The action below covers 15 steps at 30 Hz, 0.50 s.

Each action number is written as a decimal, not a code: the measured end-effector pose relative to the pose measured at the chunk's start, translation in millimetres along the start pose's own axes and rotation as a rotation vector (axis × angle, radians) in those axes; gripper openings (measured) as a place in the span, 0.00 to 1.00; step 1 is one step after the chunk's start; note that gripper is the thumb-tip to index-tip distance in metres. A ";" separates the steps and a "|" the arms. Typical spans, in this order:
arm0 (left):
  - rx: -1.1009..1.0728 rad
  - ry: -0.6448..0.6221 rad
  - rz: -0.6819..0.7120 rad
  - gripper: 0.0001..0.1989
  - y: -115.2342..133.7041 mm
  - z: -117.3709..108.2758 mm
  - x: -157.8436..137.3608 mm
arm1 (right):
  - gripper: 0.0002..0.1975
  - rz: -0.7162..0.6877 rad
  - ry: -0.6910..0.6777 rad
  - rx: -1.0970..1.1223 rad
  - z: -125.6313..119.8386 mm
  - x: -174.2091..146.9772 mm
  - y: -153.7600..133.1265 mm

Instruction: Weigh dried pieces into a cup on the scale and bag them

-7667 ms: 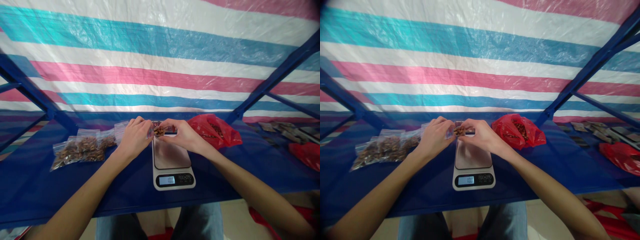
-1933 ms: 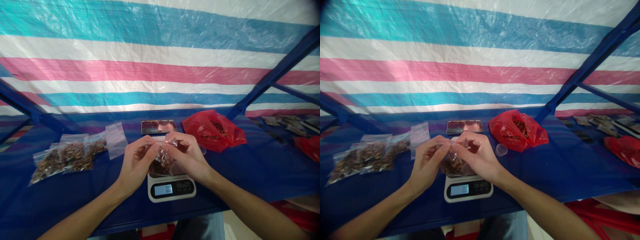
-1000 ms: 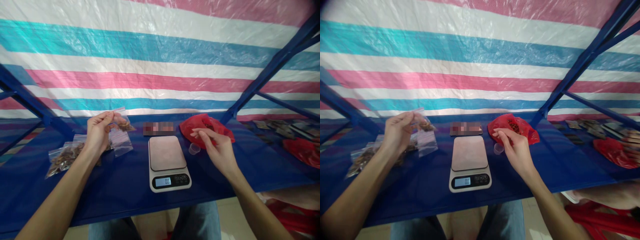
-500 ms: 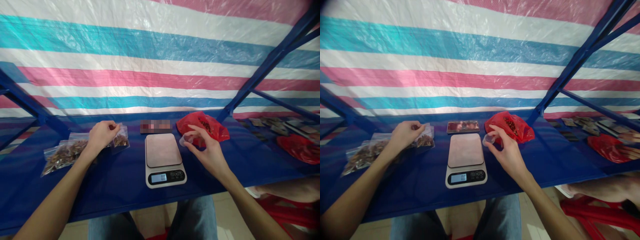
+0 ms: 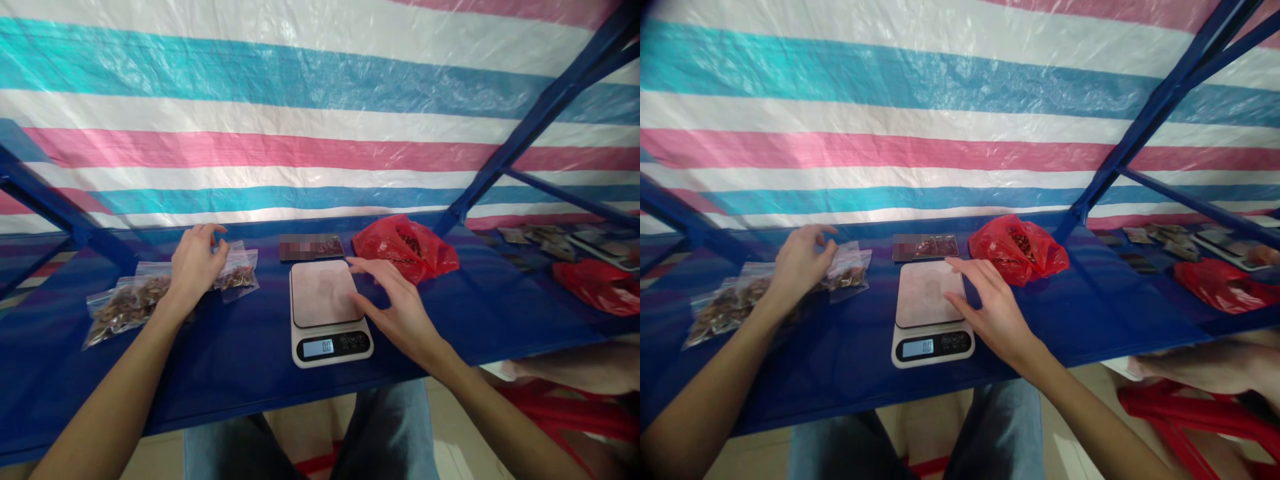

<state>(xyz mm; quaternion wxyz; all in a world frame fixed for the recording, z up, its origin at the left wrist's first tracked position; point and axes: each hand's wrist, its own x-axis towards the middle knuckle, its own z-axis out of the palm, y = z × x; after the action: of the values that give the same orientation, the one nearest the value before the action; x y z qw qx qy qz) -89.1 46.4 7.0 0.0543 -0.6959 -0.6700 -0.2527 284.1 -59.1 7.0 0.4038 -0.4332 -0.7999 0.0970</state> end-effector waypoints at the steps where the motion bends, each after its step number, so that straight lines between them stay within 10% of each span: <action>1: -0.007 0.012 0.006 0.16 0.3 0.2 0.0 | 0.17 -0.013 0.053 -0.023 -4.2 -14.3 -2.1; 7: -0.053 0.001 0.033 0.15 8.4 1.5 -2.1 | 0.14 -0.123 -0.120 -0.312 -14.2 -93.9 -7.5; 15: -0.101 0.001 0.042 0.15 12.8 1.4 -3.2 | 0.20 -0.176 -0.268 -0.441 -16.7 -96.1 -2.5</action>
<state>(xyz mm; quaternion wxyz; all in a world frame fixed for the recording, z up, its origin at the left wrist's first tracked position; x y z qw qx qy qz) -76.3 42.8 7.8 0.0245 -0.7117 -0.6414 -0.2854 323.4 -138.0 -34.8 0.1970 -0.4226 -0.8827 -0.0585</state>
